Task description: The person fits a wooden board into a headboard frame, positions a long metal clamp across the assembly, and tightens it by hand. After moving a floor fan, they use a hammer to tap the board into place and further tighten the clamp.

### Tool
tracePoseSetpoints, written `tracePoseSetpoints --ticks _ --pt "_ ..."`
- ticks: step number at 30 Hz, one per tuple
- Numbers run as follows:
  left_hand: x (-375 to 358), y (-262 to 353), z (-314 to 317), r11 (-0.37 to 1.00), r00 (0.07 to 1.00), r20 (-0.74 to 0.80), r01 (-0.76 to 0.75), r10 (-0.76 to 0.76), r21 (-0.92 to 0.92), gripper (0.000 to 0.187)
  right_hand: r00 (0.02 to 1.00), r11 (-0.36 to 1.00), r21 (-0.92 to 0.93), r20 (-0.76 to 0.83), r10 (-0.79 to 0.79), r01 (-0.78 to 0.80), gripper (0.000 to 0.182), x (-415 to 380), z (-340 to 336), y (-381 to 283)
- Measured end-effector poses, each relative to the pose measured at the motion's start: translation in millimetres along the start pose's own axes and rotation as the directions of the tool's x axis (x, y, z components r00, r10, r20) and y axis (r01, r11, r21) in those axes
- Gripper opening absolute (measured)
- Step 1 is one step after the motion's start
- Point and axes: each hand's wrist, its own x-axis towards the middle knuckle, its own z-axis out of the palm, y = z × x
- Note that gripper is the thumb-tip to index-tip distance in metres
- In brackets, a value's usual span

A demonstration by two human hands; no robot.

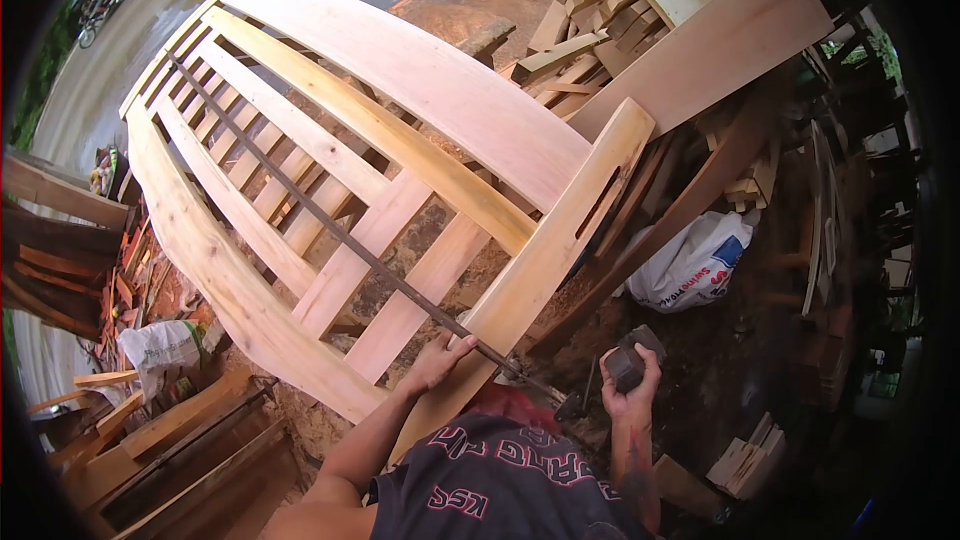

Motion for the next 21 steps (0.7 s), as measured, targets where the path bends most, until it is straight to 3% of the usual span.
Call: tracePoseSetpoints --ticks 1,2,3,5,8,11,12,13,17,18,21 --pt "1.3 -1.8 1.0 1.0 1.0 -0.007 -0.005 0.005 0.006 0.078 0.978 0.986 -0.024 0.128 0.168 -0.166 0.018 2.3 4.2 9.3" --pt "5.1 -6.3 1.2 1.0 1.0 -0.011 -0.004 0.004 0.006 0.078 0.917 0.929 -0.005 0.158 0.366 -0.37 0.022 -8.2 21.5 17.9" --pt "9.3 -13.7 1.3 1.0 1.0 -0.01 -0.001 0.001 0.01 0.078 0.716 0.779 -0.114 0.331 0.615 -0.616 0.025 -11.8 28.9 19.8" --pt "5.9 -13.9 3.0 0.999 1.0 -0.013 0.013 -0.012 0.037 0.078 0.781 0.808 -0.067 0.22 0.584 -0.585 0.035 -27.5 40.3 27.2" --pt "6.9 -1.8 6.2 0.999 1.0 -0.02 0.007 -0.006 0.044 0.078 0.703 0.749 0.021 0.365 0.611 -0.662 0.027 -6.1 19.4 17.5" --pt "0.0 -2.3 0.0 1.0 1.0 0.002 -0.012 0.012 0.011 0.078 0.695 0.702 0.142 0.376 0.613 -0.697 0.03 -2.0 4.9 17.3" --pt "0.3 -1.4 1.4 1.0 1.0 -0.003 -0.022 0.022 -0.008 0.078 0.689 0.687 0.18 0.408 0.599 -0.704 0.039 -1.5 -3.6 12.4" --pt "1.0 -1.2 2.4 0.999 0.999 -0.008 -0.032 0.032 -0.032 0.079 0.695 0.665 0.247 0.424 0.58 -0.705 0.061 1.2 -15.1 5.3" --pt "4.8 -13.0 1.1 0.999 1.0 0.008 0.027 -0.027 -0.026 0.08 0.745 0.546 0.509 0.403 0.532 -0.665 0.07 -3.5 -46.5 -30.6" --pt "5.1 -13.4 0.7 0.999 0.999 0.016 0.039 -0.039 -0.033 0.08 0.78 0.577 0.529 0.359 0.512 -0.622 0.061 -3.1 -52.4 -37.5" --pt "4.1 -5.6 -0.4 0.998 1.0 0.012 0.009 -0.008 -0.055 0.08 0.937 0.901 0.303 0.257 0.235 -0.309 0.048 5.2 -62.5 -37.1"
